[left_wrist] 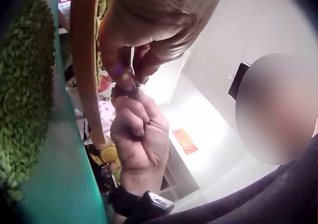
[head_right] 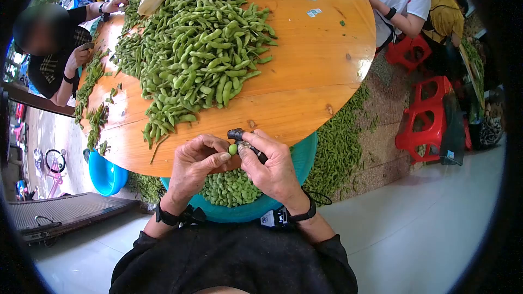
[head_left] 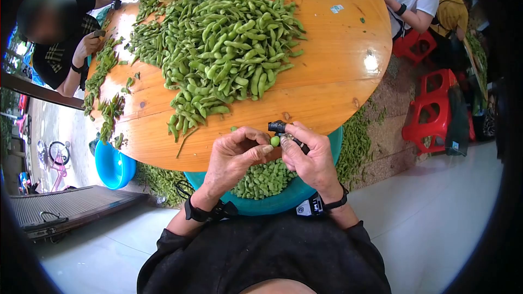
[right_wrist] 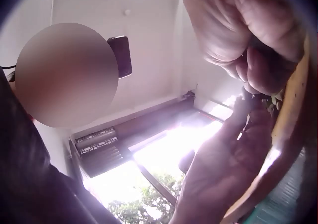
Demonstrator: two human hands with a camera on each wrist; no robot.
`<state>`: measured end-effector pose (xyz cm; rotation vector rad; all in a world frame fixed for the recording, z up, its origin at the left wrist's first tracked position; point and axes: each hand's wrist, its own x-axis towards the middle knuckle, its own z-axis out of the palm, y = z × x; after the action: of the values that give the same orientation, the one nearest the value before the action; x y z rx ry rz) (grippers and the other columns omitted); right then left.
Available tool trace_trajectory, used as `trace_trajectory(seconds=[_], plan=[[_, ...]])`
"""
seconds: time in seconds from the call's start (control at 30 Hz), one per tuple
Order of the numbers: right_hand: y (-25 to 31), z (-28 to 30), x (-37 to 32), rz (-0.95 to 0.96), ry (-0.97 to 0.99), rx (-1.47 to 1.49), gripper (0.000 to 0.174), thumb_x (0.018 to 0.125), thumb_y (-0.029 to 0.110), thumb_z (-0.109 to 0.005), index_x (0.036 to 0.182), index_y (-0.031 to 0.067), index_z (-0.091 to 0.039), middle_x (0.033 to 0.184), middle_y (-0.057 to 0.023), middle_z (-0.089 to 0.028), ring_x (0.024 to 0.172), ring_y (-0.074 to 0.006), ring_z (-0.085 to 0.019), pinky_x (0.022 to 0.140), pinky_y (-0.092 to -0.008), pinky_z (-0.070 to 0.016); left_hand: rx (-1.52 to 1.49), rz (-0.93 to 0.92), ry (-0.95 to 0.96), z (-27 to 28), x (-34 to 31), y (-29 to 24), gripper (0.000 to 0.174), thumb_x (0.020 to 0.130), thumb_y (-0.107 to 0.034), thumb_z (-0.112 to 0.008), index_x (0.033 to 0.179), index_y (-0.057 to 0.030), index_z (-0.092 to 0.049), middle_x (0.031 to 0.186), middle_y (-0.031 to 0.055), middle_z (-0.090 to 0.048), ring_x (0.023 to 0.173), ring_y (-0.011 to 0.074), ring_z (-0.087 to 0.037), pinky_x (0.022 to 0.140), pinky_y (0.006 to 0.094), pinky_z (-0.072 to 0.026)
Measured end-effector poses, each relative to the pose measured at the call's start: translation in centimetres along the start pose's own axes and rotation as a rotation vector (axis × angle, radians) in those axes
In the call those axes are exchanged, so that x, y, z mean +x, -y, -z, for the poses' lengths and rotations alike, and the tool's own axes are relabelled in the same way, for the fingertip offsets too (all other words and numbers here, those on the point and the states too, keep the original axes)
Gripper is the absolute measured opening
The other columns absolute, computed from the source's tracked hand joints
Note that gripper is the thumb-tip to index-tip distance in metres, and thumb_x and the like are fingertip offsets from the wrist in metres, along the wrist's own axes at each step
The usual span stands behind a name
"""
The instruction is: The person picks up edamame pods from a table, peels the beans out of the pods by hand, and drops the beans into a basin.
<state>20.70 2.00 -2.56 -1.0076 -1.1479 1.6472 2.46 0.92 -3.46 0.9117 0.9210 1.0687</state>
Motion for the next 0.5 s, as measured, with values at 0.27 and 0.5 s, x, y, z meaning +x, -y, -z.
trace_trajectory(seconds=[0.27, 0.5], plan=[[0.3, 0.3, -0.6, -0.01, 0.04, -0.011, 0.025, 0.095, 0.0, -0.056, 0.117, -0.0088, -0.061, 0.085, 0.0005, -0.049, 0.062, -0.0032, -0.051, 0.049, -0.0191, -0.0398, 0.028, -0.108, -0.175, -1.2, 0.1, 0.6, 0.028, 0.088, 0.003, -0.069, 0.111, 0.0, -0.054, 0.089, 0.0051, -0.065, 0.075, 0.0075, -0.06, 0.063, 0.0211, -0.0505], [-0.1, 1.5, -0.5, -0.042, 0.135, 0.193, 0.021, 0.095, -0.001, -0.055, 0.113, -0.0096, -0.061, 0.087, -0.0008, -0.05, 0.061, -0.006, -0.052, 0.049, -0.0209, -0.0388, -0.161, 0.036, -0.076, -0.1, 0.0, 0.6, 0.03, 0.086, 0.004, -0.07, 0.11, -0.0006, -0.053, 0.087, 0.0059, -0.065, 0.071, 0.0111, -0.062, 0.059, 0.0223, -0.0493]])
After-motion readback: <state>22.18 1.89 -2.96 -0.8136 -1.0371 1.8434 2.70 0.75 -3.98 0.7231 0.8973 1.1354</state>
